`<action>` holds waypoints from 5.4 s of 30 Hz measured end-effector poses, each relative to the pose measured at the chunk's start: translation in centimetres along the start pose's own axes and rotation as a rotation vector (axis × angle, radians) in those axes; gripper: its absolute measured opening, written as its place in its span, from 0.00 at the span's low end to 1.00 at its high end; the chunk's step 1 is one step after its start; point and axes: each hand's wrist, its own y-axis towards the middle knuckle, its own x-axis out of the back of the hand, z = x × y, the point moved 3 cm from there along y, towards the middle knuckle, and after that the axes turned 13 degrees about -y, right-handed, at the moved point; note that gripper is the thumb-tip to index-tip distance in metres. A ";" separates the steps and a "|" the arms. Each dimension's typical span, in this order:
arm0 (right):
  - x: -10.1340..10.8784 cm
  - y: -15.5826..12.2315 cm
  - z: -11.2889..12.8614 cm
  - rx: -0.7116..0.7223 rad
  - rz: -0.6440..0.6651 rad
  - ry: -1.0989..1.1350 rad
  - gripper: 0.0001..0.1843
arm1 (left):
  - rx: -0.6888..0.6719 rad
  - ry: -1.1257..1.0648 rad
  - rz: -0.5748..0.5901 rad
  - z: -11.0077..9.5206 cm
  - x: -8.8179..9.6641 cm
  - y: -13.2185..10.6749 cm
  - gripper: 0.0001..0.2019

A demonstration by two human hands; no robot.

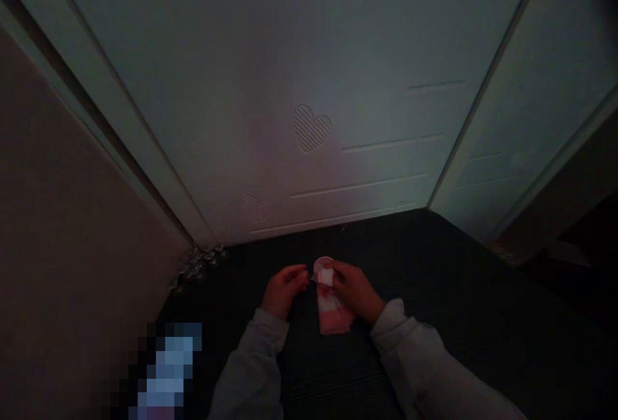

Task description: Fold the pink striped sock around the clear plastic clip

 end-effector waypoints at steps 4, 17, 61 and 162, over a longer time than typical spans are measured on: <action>0.0 0.0 -0.1 -0.006 0.009 -0.013 0.15 | -0.008 0.008 0.006 -0.2 -0.3 -0.1 0.17; 0.1 0.0 -0.2 -0.035 0.027 -0.001 0.15 | 0.025 -0.021 0.007 -0.1 -0.3 -0.1 0.15; -1.1 0.3 -1.0 -0.060 0.006 0.153 0.15 | -0.249 0.253 -0.153 1.6 -0.6 -0.3 0.19; -0.5 0.1 -0.6 0.004 -0.060 0.017 0.16 | -0.068 0.048 0.013 -0.6 0.0 0.0 0.18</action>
